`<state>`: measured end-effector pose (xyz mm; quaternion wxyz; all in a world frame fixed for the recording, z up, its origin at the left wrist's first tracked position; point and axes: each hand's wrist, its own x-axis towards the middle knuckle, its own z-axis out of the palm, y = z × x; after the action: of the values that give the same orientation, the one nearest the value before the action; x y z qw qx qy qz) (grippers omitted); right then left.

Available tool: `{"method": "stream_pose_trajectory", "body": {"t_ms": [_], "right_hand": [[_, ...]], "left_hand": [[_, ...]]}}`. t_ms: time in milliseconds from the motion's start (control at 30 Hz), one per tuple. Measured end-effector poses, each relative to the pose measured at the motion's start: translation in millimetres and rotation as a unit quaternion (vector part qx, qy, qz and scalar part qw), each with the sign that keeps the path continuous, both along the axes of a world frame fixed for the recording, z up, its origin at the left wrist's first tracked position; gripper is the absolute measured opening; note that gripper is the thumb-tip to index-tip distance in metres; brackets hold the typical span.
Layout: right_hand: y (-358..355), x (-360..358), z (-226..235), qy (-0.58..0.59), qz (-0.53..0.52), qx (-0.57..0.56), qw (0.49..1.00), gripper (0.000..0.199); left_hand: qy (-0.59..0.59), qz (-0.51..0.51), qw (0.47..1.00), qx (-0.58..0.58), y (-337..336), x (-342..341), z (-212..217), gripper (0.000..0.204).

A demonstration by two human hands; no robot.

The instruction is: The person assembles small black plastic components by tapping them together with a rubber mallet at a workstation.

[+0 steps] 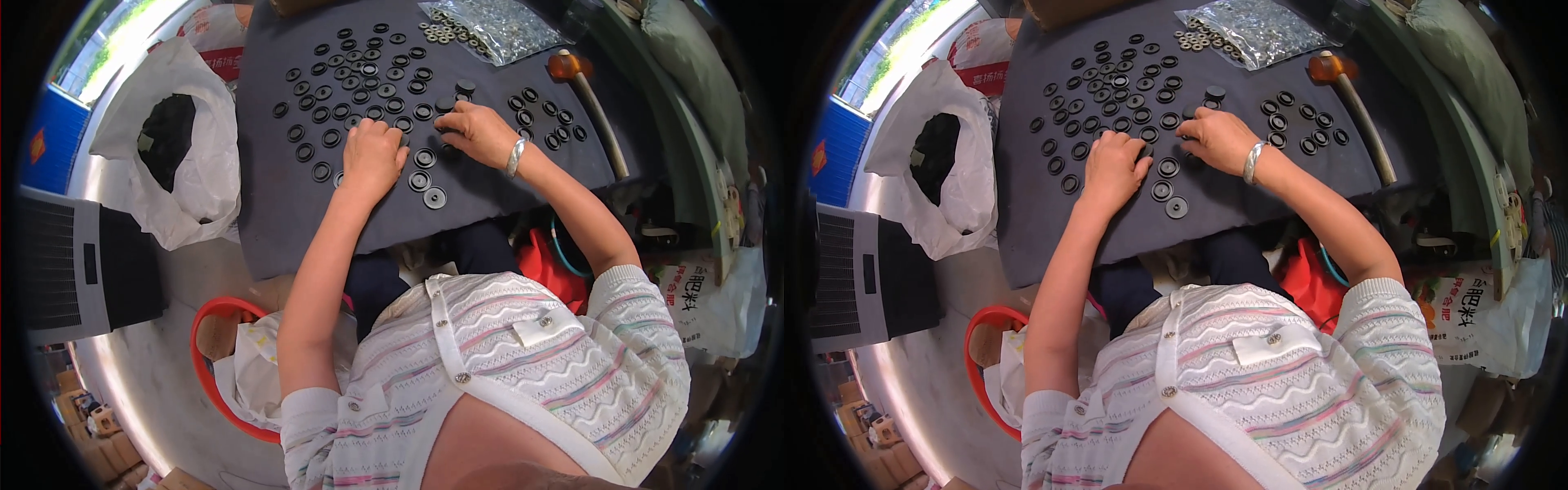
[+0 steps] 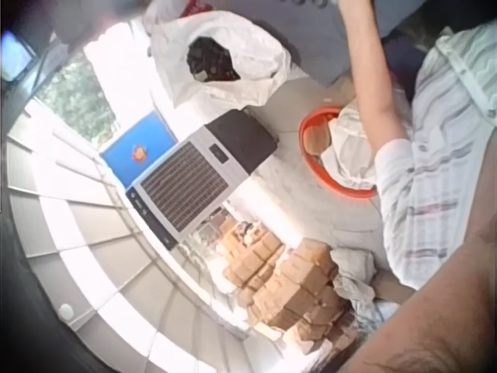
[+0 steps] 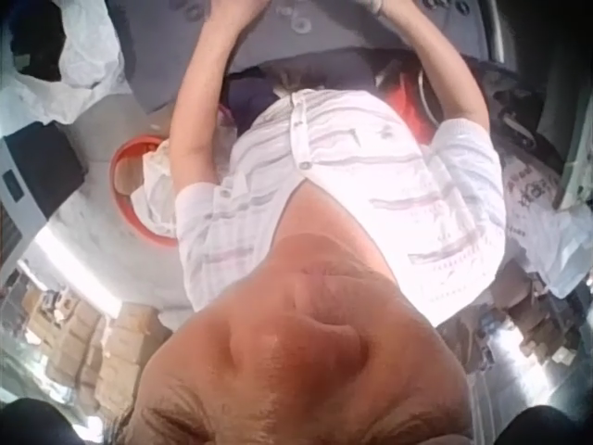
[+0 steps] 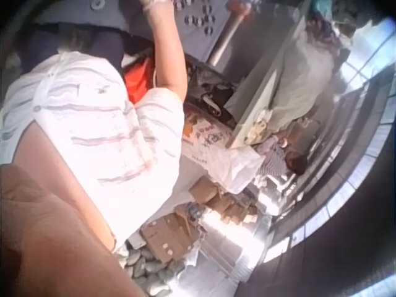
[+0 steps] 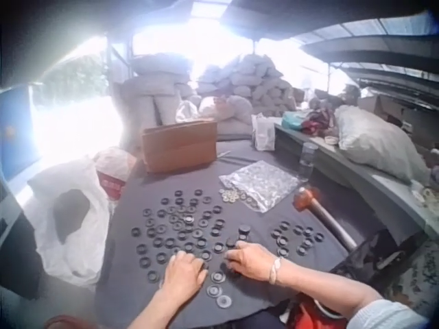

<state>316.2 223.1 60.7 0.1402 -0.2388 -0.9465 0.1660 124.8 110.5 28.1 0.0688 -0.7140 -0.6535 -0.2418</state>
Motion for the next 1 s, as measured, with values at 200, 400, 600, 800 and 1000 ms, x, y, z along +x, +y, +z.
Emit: {"method": "stream_pose_trajectory", "body": {"t_ms": [200,400,600,800,1000], "right_hand": [[-19,10,-17,-0.037,0.018,0.027,0.999,0.027],[-18,5,-18,0.019,0.006,0.020,1.000,0.023],[4,-6,-11,-0.038,-0.066,0.105,0.992,0.017],[5,-8,-15,-0.055,-0.081,0.121,0.988,0.010],[8,-26,-19,0.045,-0.048,0.047,0.997,0.017]], "left_hand": [[-0.069,0.056,0.994,0.057,0,-11,-3,0.013],[0.060,0.105,0.991,0.065,-7,-11,9,0.013],[-0.030,0.127,0.977,0.166,-42,-20,18,0.008],[-0.119,0.211,0.954,0.178,-102,-30,-5,0.012],[-0.152,0.253,0.934,0.200,-115,-25,-14,0.016]]}}
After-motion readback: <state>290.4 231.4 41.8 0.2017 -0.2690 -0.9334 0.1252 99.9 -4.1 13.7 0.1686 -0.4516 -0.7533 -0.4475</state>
